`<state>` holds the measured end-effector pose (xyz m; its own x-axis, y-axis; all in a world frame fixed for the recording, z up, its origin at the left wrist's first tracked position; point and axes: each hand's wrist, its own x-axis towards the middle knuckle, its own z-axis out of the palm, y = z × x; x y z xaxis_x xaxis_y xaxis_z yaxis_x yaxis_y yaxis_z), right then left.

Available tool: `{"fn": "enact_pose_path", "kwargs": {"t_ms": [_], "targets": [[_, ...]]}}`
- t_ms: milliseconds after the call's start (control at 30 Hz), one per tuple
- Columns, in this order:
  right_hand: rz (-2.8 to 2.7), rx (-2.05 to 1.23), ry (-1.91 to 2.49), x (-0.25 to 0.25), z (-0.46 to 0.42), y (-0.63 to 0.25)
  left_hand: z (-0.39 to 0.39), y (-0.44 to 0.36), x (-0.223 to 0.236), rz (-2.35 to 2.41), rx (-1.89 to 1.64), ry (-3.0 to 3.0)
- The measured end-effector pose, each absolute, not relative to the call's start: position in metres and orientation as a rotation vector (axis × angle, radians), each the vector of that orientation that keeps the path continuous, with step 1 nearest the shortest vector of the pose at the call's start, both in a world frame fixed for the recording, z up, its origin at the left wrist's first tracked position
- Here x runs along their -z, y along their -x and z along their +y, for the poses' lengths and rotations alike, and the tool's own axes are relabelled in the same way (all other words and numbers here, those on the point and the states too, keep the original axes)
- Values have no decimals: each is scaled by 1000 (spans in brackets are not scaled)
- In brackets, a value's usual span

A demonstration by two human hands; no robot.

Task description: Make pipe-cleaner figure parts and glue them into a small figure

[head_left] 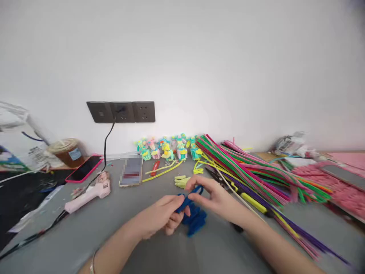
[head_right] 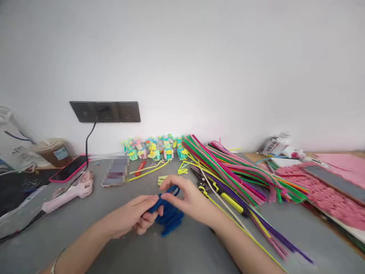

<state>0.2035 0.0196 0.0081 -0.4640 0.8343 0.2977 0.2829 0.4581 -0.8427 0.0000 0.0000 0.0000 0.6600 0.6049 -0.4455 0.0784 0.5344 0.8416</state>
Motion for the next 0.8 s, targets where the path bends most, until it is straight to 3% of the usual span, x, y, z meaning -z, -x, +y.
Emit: {"fn": "enact_pose_path", "kwargs": {"t_ms": [467,633,800], "targets": [[-1421,-1397,968,-5,25,-202,0,-4,-5,603,-358,-921],[-1450,-1202,971,-8,29,-205,5,-1,-4,661,-417,-952],[-1553,-846,1188,-40,33,-245,17,7,-6,759,-560,-949]]}}
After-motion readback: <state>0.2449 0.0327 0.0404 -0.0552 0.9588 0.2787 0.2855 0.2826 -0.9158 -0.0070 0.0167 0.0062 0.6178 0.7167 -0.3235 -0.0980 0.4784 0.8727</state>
